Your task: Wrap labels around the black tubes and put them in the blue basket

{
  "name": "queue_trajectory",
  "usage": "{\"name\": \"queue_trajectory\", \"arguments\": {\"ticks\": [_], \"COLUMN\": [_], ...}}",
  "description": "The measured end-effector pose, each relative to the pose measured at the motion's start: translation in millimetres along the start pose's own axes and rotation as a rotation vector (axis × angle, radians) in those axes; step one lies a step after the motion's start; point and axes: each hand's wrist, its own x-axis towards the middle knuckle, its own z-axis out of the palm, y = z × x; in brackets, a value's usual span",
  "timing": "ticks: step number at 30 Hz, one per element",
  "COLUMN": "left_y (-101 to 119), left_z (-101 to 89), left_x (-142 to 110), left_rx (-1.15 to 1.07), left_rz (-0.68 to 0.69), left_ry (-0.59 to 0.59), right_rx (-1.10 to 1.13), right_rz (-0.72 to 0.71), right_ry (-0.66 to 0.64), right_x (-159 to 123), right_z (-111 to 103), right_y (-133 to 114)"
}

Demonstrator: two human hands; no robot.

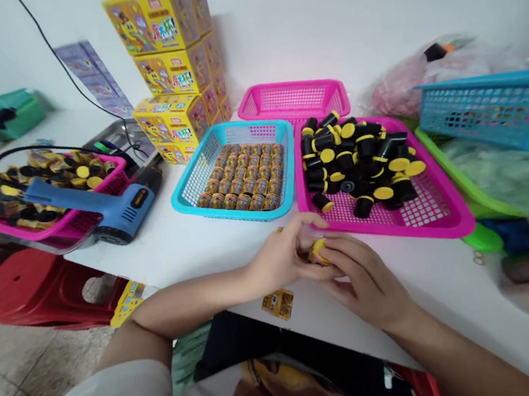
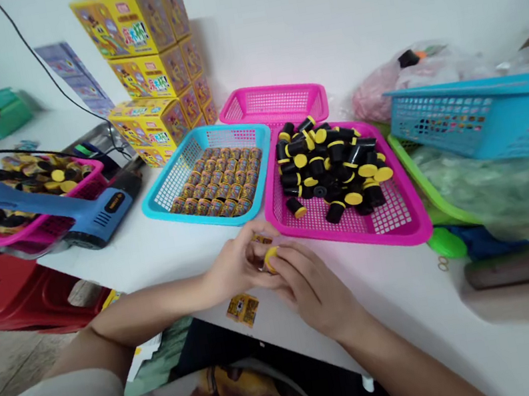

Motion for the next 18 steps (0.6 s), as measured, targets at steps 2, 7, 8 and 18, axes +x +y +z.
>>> {"name": "queue_trajectory", "arguments": {"ticks": [2, 7, 8, 18], "left_y": [-1.0, -1.2, -2.0, 29.7], "left_z": [2.5, 2.5, 2.2, -23.1], "left_x": [-0.7, -2.8, -3.1, 0.8], "left_rx": [-0.031, -0.078, -0.075, 0.360], "left_rz": [-0.023, -0.036, -0.033, 0.131], "left_ry": [0.037, 0.049, 0.051, 0.062], "right_rx": [-0.011, -0.011, -0.008, -0.093], "right_rz": [0.008, 0.024, 0.025, 0.089], "right_ry": [-0.008, -0.017, -0.014, -0.011], "right_x": [-0.1, -2.3, -2.8, 2.0], "right_z": [-0.5, 1.9, 2.6, 3.4], "right_y": [-1.3, -1.2, -0.9, 2.3]}}
